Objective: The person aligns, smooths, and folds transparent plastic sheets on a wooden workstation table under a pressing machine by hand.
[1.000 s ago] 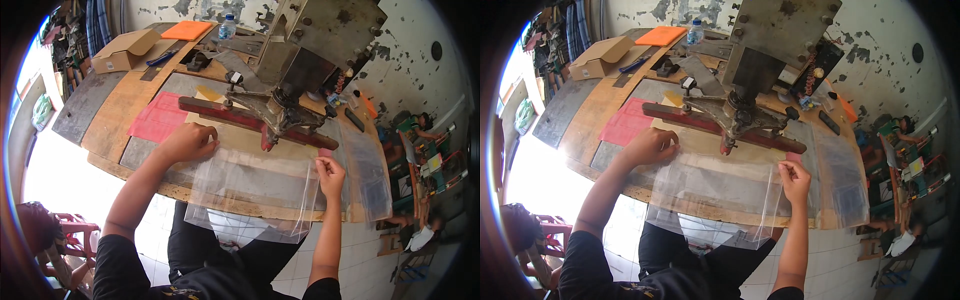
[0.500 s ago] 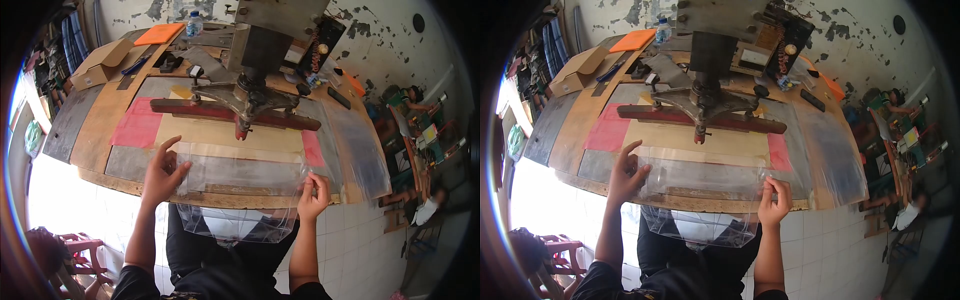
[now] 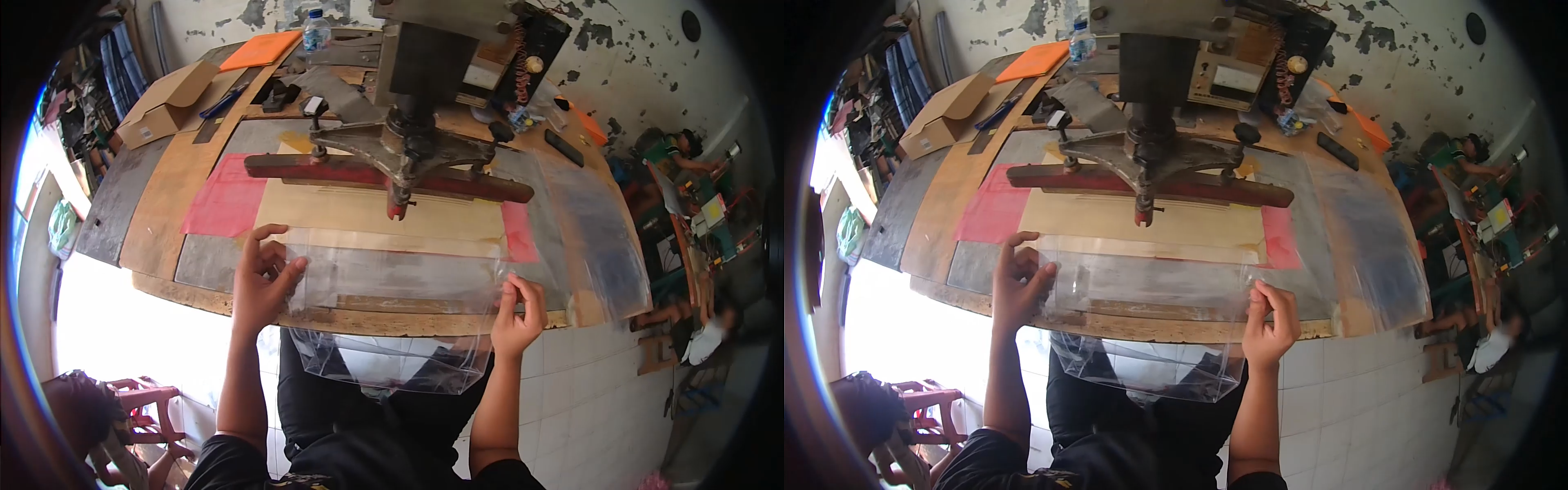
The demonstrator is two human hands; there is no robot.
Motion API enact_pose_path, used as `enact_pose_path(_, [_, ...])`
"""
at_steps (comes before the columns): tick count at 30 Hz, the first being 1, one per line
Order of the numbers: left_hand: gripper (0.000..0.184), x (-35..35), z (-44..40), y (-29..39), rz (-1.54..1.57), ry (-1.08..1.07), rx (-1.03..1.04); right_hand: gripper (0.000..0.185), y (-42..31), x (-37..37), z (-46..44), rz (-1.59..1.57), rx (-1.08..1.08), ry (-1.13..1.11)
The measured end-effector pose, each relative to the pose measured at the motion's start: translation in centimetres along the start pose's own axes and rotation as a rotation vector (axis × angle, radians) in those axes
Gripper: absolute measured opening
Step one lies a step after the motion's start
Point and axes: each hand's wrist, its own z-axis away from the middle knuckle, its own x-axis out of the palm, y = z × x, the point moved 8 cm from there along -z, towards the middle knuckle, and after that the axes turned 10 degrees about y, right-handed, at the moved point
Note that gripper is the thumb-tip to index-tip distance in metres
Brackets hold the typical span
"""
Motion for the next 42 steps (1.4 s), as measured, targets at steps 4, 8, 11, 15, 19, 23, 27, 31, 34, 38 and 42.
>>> enact_pose_path(4, [0.051, 0.1, 0.1, 0.5, -0.099, -0.048, 0.039, 0.012, 0.8, 0.2, 0.1, 0.020, 0.040, -0.029])
enact_pose_path(8, [0.069, 0.1, 0.1, 0.7, -0.074, -0.082, 0.017, 0.011, 0.9, 0.4, 0.0, 0.029, 0.096, -0.032])
enact_pose_path(11, [0.070, 0.0, 0.3, 1.0, -0.064, -0.066, 0.019, 0.012, 1.1, 0.2, 0.1, 0.028, 0.114, -0.002])
enact_pose_path(15, [0.067, -0.1, 0.2, 1.0, -0.087, -0.073, 0.043, 0.012, 1.7, 0.4, 0.1, 0.023, 0.157, 0.005])
enact_pose_path(19, [0.065, -0.2, 0.2, 1.2, -0.070, -0.072, 0.083, 0.015, 2.9, 0.3, 0.4, 0.034, 0.249, 0.002])
enact_pose_path(23, [0.063, -0.2, 0.1, 1.5, -0.087, -0.076, 0.100, 0.019, 3.1, 0.5, 0.3, 0.017, 0.355, -0.048])
enact_pose_path(27, [0.055, -0.3, 0.0, 2.2, -0.152, -0.062, 0.183, 0.026, 3.2, 0.7, 0.3, -0.045, 0.410, -0.074])
enact_pose_path(31, [0.045, -0.2, 0.1, 2.3, -0.109, -0.100, 0.243, 0.041, 3.6, 0.3, 0.3, -0.070, 0.323, -0.109])
enact_pose_path(34, [0.028, -0.2, 0.3, 2.8, -0.022, -0.135, 0.250, 0.058, 3.5, 0.9, 0.6, -0.303, 0.420, -0.136])
enact_pose_path(38, [0.013, -0.2, 0.5, 2.1, 0.176, -0.182, 0.247, 0.068, 3.2, 0.7, 0.2, -0.538, 0.511, -0.139])
enact_pose_path(42, [0.017, -1.1, 1.2, 1.9, 0.235, -0.260, 0.217, 0.067, 4.5, 0.2, 1.2, -0.607, 0.624, -0.288])
